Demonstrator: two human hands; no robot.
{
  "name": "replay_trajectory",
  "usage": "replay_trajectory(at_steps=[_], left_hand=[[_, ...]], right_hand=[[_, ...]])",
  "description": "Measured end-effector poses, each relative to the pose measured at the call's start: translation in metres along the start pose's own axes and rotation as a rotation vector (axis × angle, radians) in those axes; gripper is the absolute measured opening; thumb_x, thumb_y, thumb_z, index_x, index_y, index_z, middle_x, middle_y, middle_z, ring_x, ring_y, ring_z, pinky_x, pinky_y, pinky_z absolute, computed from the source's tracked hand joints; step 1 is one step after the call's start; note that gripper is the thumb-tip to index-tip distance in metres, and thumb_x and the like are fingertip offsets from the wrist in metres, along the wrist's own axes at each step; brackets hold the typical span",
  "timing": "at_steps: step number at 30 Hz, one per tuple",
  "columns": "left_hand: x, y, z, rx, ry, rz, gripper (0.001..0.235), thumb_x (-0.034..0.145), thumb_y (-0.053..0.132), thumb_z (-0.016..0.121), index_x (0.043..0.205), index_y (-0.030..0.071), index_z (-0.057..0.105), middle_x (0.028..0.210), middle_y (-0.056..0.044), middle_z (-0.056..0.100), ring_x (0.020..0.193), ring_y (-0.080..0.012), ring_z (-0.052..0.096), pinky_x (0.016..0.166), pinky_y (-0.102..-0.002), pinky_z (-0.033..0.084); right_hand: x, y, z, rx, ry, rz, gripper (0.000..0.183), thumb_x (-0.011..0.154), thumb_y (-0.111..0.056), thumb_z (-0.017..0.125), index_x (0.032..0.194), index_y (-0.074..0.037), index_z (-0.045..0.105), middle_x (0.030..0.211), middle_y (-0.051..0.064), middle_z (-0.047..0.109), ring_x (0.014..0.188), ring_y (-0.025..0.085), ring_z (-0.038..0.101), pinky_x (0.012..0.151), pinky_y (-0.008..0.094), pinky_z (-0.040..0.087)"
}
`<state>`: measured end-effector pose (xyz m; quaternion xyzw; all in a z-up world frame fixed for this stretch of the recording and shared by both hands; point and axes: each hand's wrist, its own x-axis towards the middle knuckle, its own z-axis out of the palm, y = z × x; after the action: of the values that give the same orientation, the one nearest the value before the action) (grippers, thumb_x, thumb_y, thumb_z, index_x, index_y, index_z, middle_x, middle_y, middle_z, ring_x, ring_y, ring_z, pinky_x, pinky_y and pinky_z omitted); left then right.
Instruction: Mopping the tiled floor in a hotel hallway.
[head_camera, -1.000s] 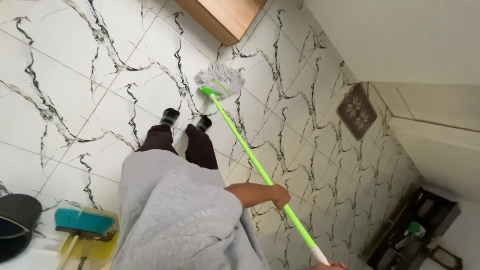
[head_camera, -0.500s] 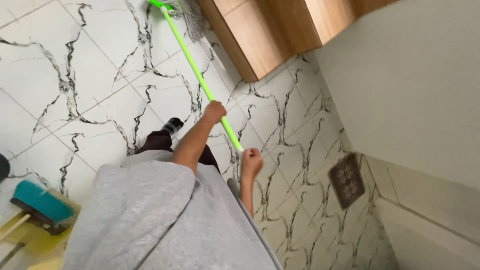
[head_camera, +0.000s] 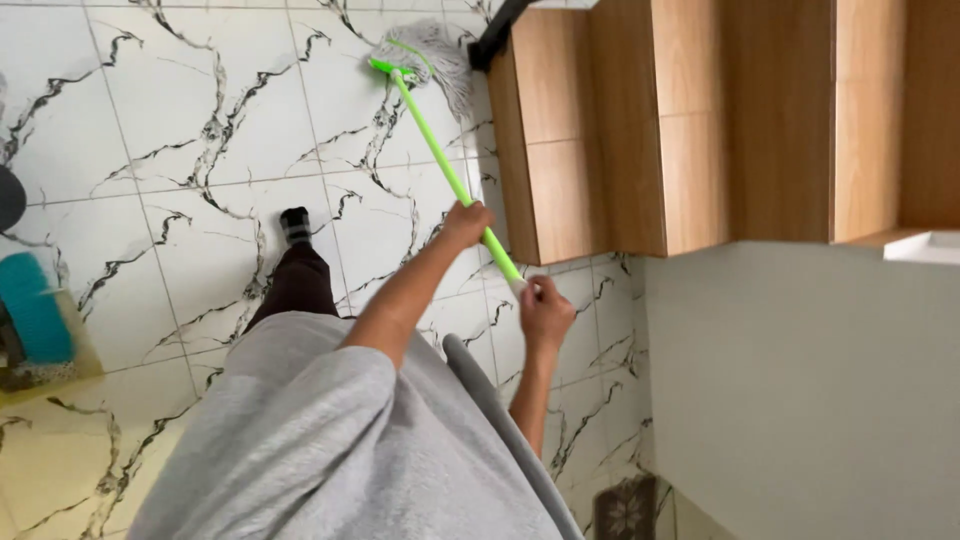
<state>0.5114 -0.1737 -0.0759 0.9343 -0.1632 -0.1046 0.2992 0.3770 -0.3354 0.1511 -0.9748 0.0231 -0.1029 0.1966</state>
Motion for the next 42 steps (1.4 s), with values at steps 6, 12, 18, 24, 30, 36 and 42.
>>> replay_trajectory(at_steps=[6, 12, 18, 24, 30, 36, 42], left_hand=[[0.03, 0.043, 0.006, 0.119, -0.16, 0.08, 0.011, 0.085, 0.025, 0.074, 0.095, 0.025, 0.078, 0.103, -0.005, 0.071, 0.113, -0.0259, 0.063, 0.096, -0.062, 0.046], [0.002, -0.012, -0.078, 0.036, -0.26, 0.13, 0.016, 0.081, 0.03, 0.079, 0.096, 0.024, 0.079, 0.103, -0.005, 0.073, 0.113, -0.0268, 0.064, 0.101, -0.064, 0.04], [0.015, -0.141, -0.138, 0.148, -0.391, 0.093, 0.029, 0.076, 0.038, 0.087, 0.097, 0.021, 0.077, 0.101, 0.0, 0.075, 0.11, -0.0237, 0.065, 0.101, -0.059, 0.041], [0.003, -0.312, -0.204, 0.175, -0.16, -0.046, 0.03, 0.073, 0.035, 0.087, 0.097, 0.023, 0.074, 0.103, 0.003, 0.071, 0.116, -0.0233, 0.059, 0.099, -0.064, 0.041], [-0.016, -0.455, -0.309, 0.041, 0.243, -0.293, 0.02, 0.072, 0.021, 0.078, 0.09, 0.022, 0.068, 0.098, 0.004, 0.065, 0.114, -0.0226, 0.059, 0.085, -0.058, 0.048], [-0.029, -0.53, -0.447, -0.077, 0.448, -0.458, 0.018, 0.076, 0.015, 0.074, 0.086, 0.017, 0.059, 0.096, 0.001, 0.061, 0.108, -0.0257, 0.06, 0.069, -0.053, 0.048], [-0.023, -0.602, -0.541, -0.16, 0.624, -0.457, 0.02, 0.082, 0.021, 0.074, 0.086, 0.016, 0.055, 0.095, -0.001, 0.057, 0.095, -0.0271, 0.061, 0.064, -0.047, 0.05]], right_hand=[[0.025, 0.065, -0.028, 0.356, -0.028, 0.335, 0.011, 0.095, -0.012, 0.069, 0.1, -0.006, 0.077, 0.074, 0.004, 0.07, 0.063, 0.008, 0.06, 0.054, 0.028, 0.047], [0.033, 0.025, 0.007, 0.488, 0.018, 0.42, 0.014, 0.099, -0.012, 0.064, 0.1, -0.006, 0.076, 0.07, 0.0, 0.061, 0.058, 0.006, 0.053, 0.048, 0.026, 0.045], [0.07, -0.066, 0.112, 0.643, 0.08, 0.563, 0.011, 0.098, -0.013, 0.067, 0.098, -0.006, 0.075, 0.072, -0.001, 0.061, 0.056, 0.006, 0.051, 0.045, 0.024, 0.039], [0.122, -0.191, 0.238, 0.644, -0.044, 0.309, 0.012, 0.097, -0.013, 0.069, 0.091, -0.004, 0.074, 0.071, 0.0, 0.064, 0.06, 0.005, 0.053, 0.051, 0.024, 0.042], [0.214, -0.393, 0.287, 0.404, -0.099, -0.252, 0.007, 0.085, -0.008, 0.072, 0.091, -0.01, 0.075, 0.065, 0.004, 0.066, 0.057, 0.016, 0.059, 0.057, 0.033, 0.048], [0.311, -0.565, 0.302, 0.521, -0.135, -0.776, 0.008, 0.08, -0.001, 0.071, 0.081, -0.008, 0.068, 0.059, 0.004, 0.056, 0.054, 0.024, 0.053, 0.064, 0.039, 0.045], [0.389, -0.687, 0.316, 0.548, -0.261, -1.097, 0.015, 0.077, -0.005, 0.072, 0.073, -0.009, 0.059, 0.066, 0.005, 0.056, 0.059, 0.025, 0.056, 0.066, 0.041, 0.041]])
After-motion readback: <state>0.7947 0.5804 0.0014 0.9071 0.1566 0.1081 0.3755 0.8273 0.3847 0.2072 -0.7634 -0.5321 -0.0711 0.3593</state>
